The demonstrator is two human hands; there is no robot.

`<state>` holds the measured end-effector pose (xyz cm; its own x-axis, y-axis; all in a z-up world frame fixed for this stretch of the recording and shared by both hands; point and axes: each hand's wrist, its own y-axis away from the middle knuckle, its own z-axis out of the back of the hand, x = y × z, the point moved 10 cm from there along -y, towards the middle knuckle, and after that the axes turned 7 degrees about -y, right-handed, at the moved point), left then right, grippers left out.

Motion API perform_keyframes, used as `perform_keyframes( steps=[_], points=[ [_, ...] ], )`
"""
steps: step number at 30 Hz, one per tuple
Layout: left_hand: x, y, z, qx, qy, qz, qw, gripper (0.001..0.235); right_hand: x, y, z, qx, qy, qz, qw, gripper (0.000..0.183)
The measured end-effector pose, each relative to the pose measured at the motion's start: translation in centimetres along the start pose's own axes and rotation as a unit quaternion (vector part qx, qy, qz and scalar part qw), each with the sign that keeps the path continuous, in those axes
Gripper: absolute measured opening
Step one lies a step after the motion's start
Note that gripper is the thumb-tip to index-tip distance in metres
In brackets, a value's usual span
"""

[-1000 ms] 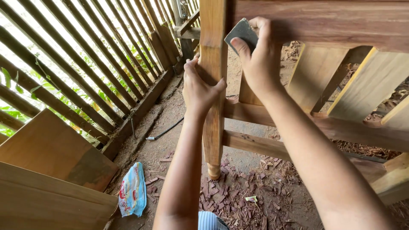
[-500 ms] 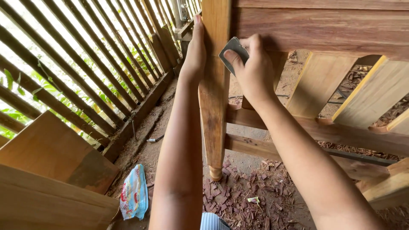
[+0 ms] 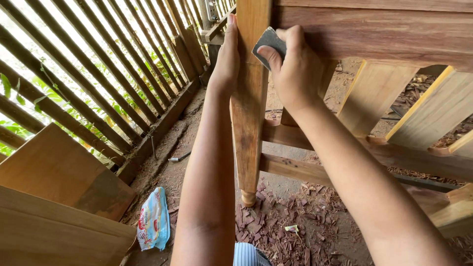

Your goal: The person sits on the ground and sands a wooden chair using a sanding block. They smooth the horizontal slats and the vertical legs of the chair, generating wood shavings that fall onto the dirt floor.

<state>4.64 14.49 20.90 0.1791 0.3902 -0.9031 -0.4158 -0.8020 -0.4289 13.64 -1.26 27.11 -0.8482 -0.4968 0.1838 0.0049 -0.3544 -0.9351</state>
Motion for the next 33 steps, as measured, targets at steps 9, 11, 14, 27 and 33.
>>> perform_keyframes(
  steps=[9,11,14,27,33],
  points=[
    [0.8,-0.2,0.1,-0.009,-0.071,0.019,0.997,0.084,2.3,-1.8,0.3,-0.052,0.098,0.111,0.988,0.043],
    [0.8,-0.3,0.1,-0.007,-0.051,-0.001,0.999,0.084,1.6,-0.4,0.7,-0.033,0.045,0.036,0.998,0.049],
    [0.1,0.0,0.6,-0.016,-0.036,-0.024,0.999,0.083,-0.8,0.2,-0.4,-0.018,0.002,-0.031,0.999,0.056],
    [0.0,0.1,0.2,0.002,0.023,-0.039,0.999,0.082,-1.1,0.0,-0.1,-0.041,0.089,0.083,0.992,0.057],
    [-0.5,0.3,0.8,-0.029,-0.041,-0.063,0.997,0.087,2.3,-3.0,1.4,-0.058,0.123,0.174,0.975,0.054]
  ],
)
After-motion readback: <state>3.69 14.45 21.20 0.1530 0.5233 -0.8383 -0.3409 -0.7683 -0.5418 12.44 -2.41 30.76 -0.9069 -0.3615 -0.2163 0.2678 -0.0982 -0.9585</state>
